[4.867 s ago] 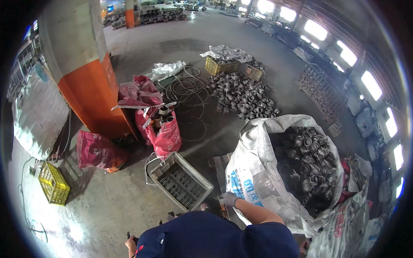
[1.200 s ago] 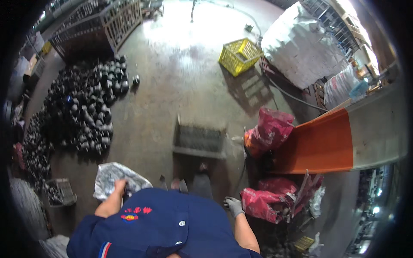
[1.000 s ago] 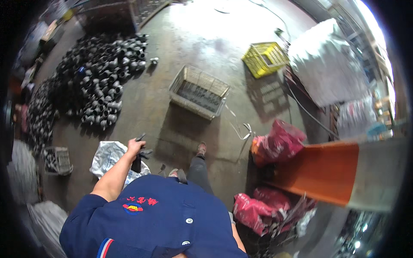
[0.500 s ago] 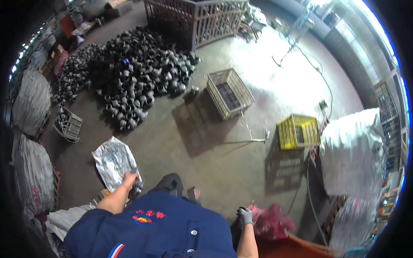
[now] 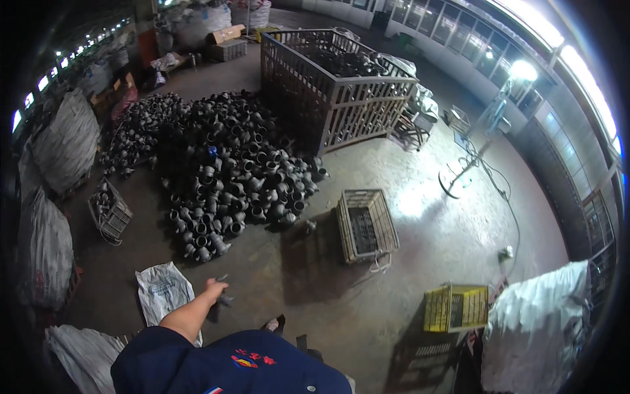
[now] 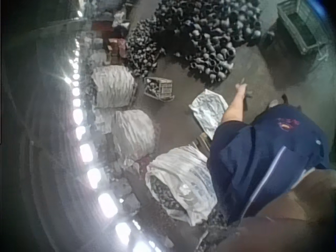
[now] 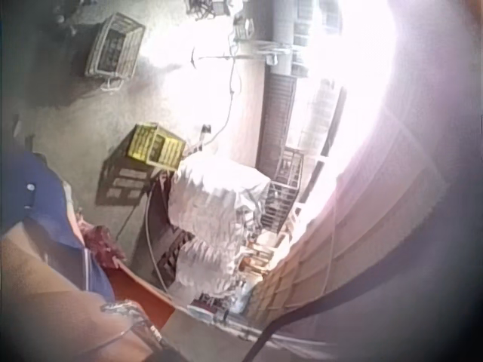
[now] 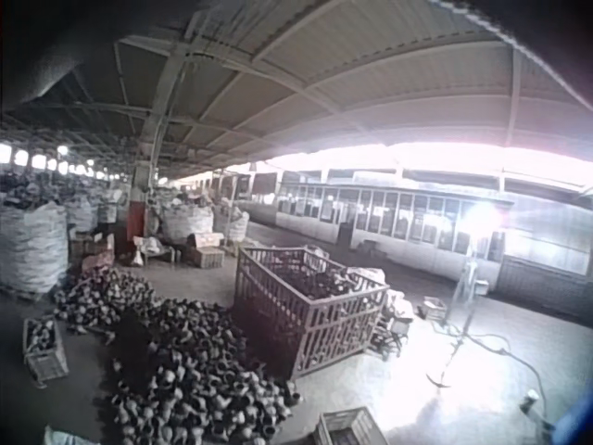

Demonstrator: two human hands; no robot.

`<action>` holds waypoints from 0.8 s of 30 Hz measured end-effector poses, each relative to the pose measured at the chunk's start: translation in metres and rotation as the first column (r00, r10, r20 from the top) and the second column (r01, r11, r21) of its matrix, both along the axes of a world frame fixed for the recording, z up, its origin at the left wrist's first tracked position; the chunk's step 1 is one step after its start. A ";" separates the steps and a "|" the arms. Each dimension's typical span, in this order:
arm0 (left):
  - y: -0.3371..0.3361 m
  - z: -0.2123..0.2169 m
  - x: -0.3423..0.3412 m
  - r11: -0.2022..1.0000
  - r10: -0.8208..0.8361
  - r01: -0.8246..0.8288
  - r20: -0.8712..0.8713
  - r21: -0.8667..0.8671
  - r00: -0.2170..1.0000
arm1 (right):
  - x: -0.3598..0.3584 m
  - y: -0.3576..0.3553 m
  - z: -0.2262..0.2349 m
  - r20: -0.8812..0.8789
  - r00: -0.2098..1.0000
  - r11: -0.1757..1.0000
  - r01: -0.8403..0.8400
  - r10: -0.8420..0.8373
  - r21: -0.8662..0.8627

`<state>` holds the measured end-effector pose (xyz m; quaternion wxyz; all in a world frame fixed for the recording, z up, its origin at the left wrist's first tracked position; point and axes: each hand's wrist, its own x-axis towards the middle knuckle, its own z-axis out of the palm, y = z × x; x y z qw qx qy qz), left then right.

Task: The person spreads open a large sack, sorts metal parts into small bags and crates by hand, and transfers the parts into the large sack before removing their gloves.

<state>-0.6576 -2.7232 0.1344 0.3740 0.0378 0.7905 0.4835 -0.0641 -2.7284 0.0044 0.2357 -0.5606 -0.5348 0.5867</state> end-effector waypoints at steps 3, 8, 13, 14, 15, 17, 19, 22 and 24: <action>0.099 0.003 0.005 0.987 -0.097 0.094 0.014 0.132 0.995 | -0.017 0.068 -0.001 0.082 0.986 0.985 -0.154 0.147 0.082; 0.217 0.047 0.067 0.920 -0.385 0.386 -0.016 0.067 0.923 | -0.018 0.159 0.000 0.242 0.919 0.914 -0.359 0.310 0.191; 0.255 0.060 0.110 0.876 -0.476 0.463 -0.088 -0.134 0.875 | 0.028 0.251 -0.015 0.409 0.831 0.812 -0.509 0.377 0.285; 0.255 0.044 0.113 0.884 -0.455 0.432 -0.122 -0.178 0.882 | 0.041 0.271 -0.019 0.441 0.813 0.790 -0.534 0.380 0.302; 0.257 0.040 0.114 0.879 -0.433 0.402 -0.074 -0.258 0.899 | 0.058 0.283 -0.025 0.474 0.798 0.775 -0.549 0.373 0.313; 0.256 0.022 0.113 0.834 -0.390 0.312 -0.087 -0.455 0.917 | 0.089 0.295 -0.039 0.528 0.772 0.750 -0.571 0.353 0.333; 0.251 0.003 0.114 0.885 -0.226 0.143 -0.139 -0.444 0.964 | 0.132 0.289 -0.048 0.582 0.742 0.731 -0.593 0.333 0.338; 0.267 -0.017 0.126 0.945 -0.100 0.111 0.051 -0.309 0.994 | 0.264 0.283 -0.100 0.876 0.397 0.518 -0.828 0.274 0.214; 0.313 0.011 0.137 0.942 -0.179 0.175 0.014 -0.287 0.984 | 0.240 0.282 -0.066 0.969 0.233 0.318 -0.927 0.080 0.196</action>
